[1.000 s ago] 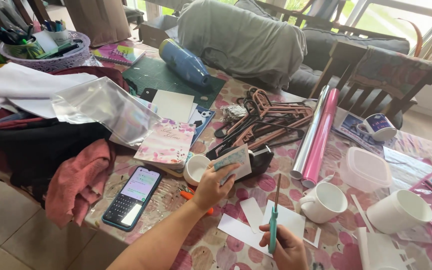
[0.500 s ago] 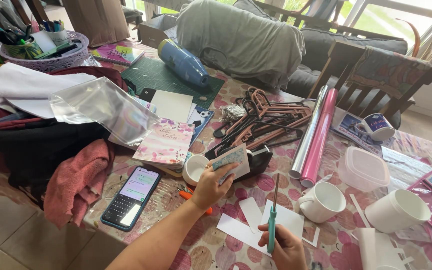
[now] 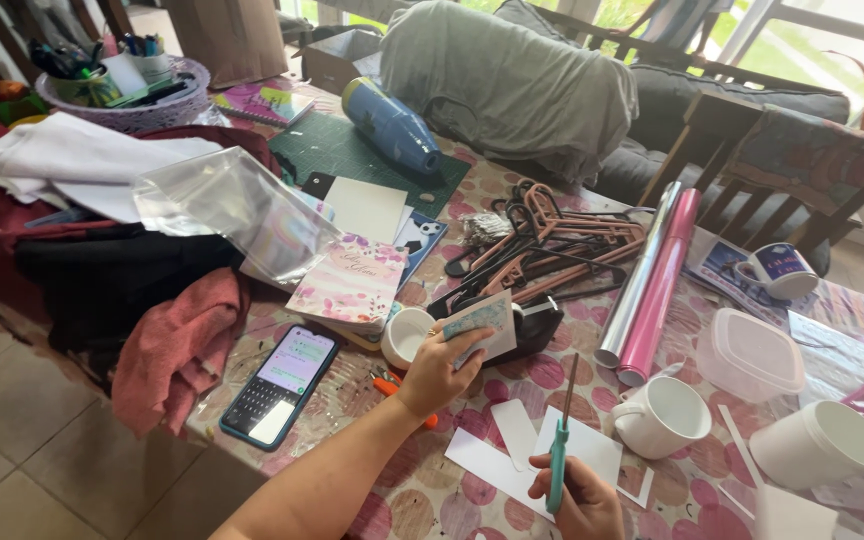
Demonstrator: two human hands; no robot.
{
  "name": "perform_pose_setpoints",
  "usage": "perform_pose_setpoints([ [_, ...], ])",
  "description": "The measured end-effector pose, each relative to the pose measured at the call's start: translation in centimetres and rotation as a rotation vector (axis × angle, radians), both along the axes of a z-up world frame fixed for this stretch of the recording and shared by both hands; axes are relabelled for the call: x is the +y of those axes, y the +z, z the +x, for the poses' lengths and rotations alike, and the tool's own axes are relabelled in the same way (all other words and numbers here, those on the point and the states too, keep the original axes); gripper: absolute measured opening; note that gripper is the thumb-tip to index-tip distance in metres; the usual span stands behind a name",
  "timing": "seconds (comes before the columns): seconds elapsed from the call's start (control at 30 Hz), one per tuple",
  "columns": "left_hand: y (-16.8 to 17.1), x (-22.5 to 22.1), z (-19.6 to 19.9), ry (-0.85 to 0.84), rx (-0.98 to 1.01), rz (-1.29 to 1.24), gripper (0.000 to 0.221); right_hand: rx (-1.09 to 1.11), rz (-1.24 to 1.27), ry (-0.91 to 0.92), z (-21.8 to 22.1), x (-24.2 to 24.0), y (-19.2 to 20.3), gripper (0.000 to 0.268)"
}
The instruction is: Cutting out printed labels from a sheet of paper using scissors and organizing items on a table
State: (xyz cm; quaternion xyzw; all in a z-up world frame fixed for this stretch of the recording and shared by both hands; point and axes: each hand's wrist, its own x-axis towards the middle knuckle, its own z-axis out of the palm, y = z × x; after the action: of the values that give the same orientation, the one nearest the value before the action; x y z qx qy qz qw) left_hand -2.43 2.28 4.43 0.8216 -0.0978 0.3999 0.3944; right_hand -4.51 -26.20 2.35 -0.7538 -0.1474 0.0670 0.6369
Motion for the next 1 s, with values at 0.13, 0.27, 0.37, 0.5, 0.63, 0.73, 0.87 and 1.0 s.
perform_pose_setpoints([
  [0.13,-0.2,0.1,0.1,0.008,-0.010,-0.012,0.035,-0.024,0.018,0.035,0.3,-0.3,-0.4,0.027],
  [0.27,-0.3,0.1,0.1,-0.003,-0.048,-0.012,0.036,-0.021,0.063,0.045,1.0,-0.7,-1.4,0.019],
  [0.37,0.1,0.1,-0.4,-0.062,-0.012,-0.037,0.038,-0.035,0.073,0.048,2.0,-1.2,-2.8,0.014],
  [0.5,0.5,-0.6,-1.0,-0.257,0.170,-0.191,0.042,-0.164,0.260,0.104,4.1,-1.8,-6.6,0.046],
  [0.63,2.8,-1.5,-2.8,-0.471,0.359,-0.245,0.041,-0.097,0.246,0.123,5.0,-1.0,-6.3,0.074],
  [0.73,1.4,-1.9,-2.6,-0.675,0.350,-0.172,0.042,-0.020,0.273,0.039,5.7,-0.8,-6.9,0.076],
  [0.87,2.6,-2.3,-3.2,-0.781,0.416,-0.182,0.049,0.029,0.281,0.008,5.6,-0.7,-5.5,0.077],
  [1.0,5.1,0.1,0.2,-0.467,0.461,-0.123,0.038,0.018,0.383,-0.106,3.7,0.7,-3.2,0.068],
])
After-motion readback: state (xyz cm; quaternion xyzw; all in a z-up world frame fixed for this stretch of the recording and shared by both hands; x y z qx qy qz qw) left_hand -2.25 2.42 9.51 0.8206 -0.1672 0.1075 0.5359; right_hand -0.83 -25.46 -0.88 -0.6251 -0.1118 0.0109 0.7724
